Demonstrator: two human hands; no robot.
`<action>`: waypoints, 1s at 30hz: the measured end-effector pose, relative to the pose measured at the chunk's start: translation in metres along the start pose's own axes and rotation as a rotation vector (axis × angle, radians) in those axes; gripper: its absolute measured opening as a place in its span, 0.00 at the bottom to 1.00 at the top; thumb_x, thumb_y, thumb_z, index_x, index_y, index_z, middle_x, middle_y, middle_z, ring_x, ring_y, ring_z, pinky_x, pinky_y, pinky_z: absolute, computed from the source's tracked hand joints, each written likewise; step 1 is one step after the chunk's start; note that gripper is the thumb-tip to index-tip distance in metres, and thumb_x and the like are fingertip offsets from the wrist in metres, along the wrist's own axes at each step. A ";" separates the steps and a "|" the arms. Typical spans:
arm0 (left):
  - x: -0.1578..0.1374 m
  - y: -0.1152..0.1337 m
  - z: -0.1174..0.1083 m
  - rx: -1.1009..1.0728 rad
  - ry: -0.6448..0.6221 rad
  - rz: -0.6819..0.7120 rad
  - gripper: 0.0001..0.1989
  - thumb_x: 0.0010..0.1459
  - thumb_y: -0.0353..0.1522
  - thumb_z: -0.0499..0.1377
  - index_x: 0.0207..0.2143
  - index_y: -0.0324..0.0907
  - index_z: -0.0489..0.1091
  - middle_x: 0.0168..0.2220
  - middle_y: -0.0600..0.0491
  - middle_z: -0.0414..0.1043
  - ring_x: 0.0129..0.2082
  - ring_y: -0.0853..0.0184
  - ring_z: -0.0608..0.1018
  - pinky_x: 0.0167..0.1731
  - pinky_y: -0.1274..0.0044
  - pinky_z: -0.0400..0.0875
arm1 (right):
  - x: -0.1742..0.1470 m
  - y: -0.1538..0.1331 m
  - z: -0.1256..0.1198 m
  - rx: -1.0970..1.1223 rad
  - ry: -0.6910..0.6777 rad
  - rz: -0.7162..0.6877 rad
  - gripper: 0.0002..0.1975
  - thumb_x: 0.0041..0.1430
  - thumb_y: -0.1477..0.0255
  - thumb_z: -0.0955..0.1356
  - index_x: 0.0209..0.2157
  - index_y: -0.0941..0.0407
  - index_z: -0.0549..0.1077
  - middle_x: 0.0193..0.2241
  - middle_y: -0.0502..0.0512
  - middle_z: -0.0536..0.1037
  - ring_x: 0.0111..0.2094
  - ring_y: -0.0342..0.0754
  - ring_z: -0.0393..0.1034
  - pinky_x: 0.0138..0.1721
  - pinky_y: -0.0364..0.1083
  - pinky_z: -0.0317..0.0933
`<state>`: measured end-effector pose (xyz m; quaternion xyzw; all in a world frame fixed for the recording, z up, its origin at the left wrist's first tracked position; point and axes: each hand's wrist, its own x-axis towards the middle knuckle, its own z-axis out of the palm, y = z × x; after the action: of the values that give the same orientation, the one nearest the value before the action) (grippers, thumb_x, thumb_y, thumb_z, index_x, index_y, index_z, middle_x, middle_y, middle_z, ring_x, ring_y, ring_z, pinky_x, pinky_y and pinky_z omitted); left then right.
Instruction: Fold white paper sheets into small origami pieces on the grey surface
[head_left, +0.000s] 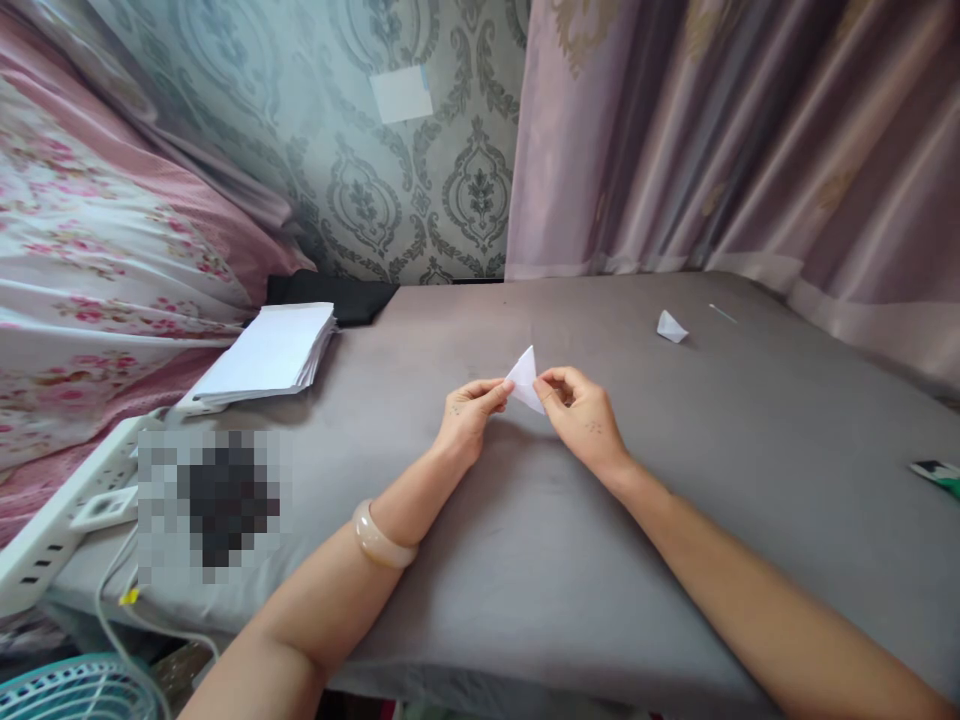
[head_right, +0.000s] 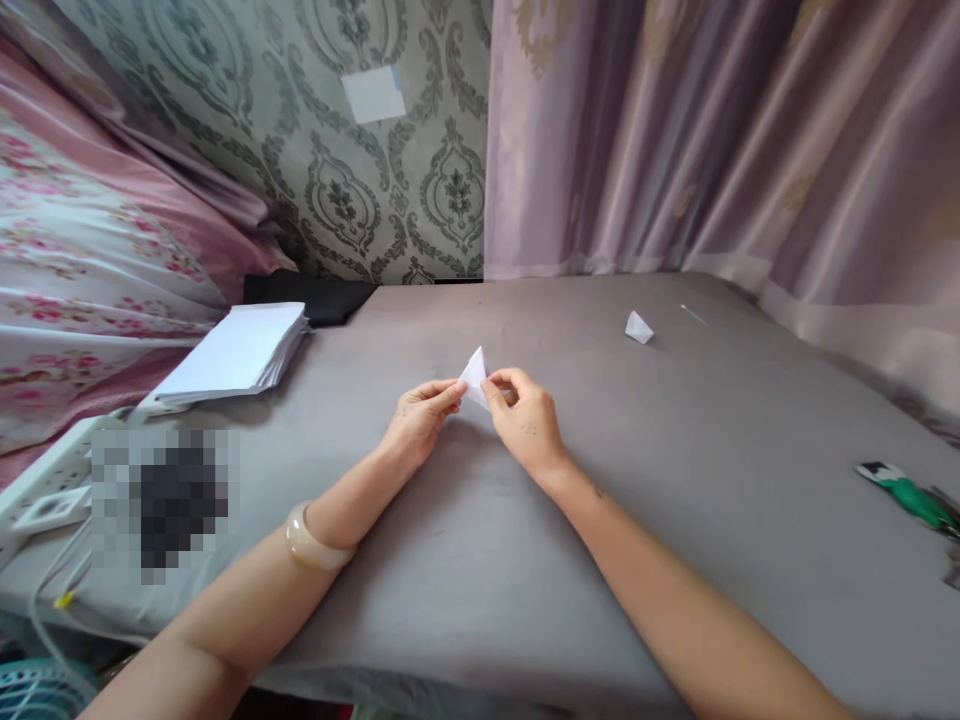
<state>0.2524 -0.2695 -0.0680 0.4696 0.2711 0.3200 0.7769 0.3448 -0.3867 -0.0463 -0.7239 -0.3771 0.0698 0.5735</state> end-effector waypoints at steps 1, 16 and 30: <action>-0.002 0.000 0.001 0.049 -0.017 0.037 0.12 0.39 0.34 0.72 0.27 0.37 0.78 0.24 0.54 0.73 0.25 0.75 0.69 0.29 0.80 0.63 | 0.001 0.000 -0.001 0.076 -0.024 0.100 0.15 0.56 0.60 0.68 0.36 0.58 0.74 0.23 0.52 0.75 0.21 0.42 0.66 0.22 0.43 0.59; -0.014 0.017 0.000 0.132 -0.484 -0.135 0.21 0.55 0.47 0.60 0.37 0.38 0.73 0.19 0.59 0.59 0.18 0.78 0.60 0.20 0.81 0.52 | 0.017 0.008 -0.024 0.634 -0.580 0.368 0.15 0.53 0.57 0.71 0.32 0.55 0.77 0.25 0.50 0.76 0.26 0.40 0.67 0.28 0.42 0.61; -0.009 0.028 -0.010 0.198 -0.478 -0.278 0.18 0.42 0.37 0.72 0.27 0.38 0.67 0.23 0.59 0.65 0.22 0.79 0.67 0.24 0.83 0.59 | 0.022 0.017 -0.032 0.474 -0.565 0.316 0.18 0.51 0.55 0.71 0.29 0.57 0.77 0.24 0.49 0.73 0.25 0.40 0.65 0.30 0.43 0.60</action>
<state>0.2328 -0.2606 -0.0453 0.5635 0.1722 0.0628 0.8055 0.3851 -0.3993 -0.0430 -0.5729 -0.3773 0.4385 0.5806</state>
